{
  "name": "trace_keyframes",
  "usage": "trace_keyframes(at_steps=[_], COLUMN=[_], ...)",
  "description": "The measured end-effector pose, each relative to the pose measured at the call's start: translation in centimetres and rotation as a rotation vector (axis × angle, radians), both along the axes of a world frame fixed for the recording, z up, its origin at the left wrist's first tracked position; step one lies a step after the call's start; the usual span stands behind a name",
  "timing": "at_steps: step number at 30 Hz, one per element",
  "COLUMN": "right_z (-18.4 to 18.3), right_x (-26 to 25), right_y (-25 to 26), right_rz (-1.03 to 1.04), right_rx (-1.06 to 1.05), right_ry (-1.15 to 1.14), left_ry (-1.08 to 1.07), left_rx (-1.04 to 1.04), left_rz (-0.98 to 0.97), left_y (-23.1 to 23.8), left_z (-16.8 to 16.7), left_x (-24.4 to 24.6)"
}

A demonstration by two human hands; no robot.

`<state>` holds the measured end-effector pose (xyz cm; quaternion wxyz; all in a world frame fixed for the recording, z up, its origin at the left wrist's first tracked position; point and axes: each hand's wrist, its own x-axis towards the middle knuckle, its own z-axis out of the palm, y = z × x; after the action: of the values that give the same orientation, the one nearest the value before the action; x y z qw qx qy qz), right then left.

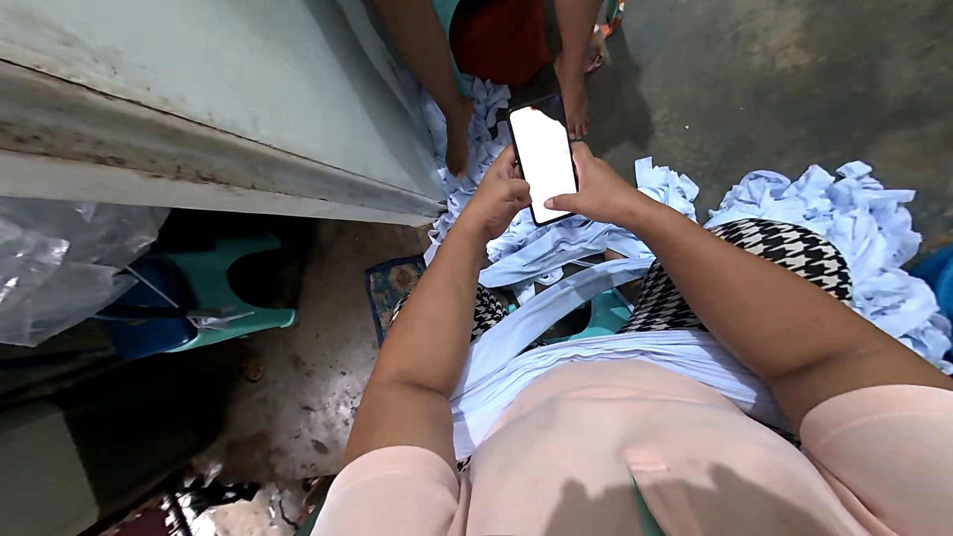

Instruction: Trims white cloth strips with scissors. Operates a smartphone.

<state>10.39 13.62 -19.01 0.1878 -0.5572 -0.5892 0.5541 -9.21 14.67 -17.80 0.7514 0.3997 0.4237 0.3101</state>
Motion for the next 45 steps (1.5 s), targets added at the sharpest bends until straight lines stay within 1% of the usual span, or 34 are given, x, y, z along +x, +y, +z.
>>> trace_keyframes(at_steps=[4,11,21,30,35,45], right_z=[0.01,-0.34,-0.23,-0.03,0.22,0.49], right_x=[0.02,0.07,0.16,0.25,0.24,0.13], right_y=[0.08,0.07,0.32,0.20,0.15,0.05], right_rz=[0.016,0.007,0.004,-0.145,-0.169,-0.203], right_rx=[0.003,0.020,-0.004,-0.091,-0.098,-0.091], right_ry=[-0.015,0.033,0.047,0.209,0.234,0.240], left_ry=[0.009,0.030,0.048,0.044,0.041,0.058], left_rx=[0.001,0.016,0.017,0.007,0.018,0.019], left_rz=[-0.002,-0.003,0.005,0.011,0.009,0.005], left_y=[0.04,0.03,0.00,-0.10,0.03,-0.04], left_z=[0.03,0.17,0.44,0.66,0.23,0.65], left_x=[-0.14,-0.16,-0.09,-0.08,-0.09,0.03])
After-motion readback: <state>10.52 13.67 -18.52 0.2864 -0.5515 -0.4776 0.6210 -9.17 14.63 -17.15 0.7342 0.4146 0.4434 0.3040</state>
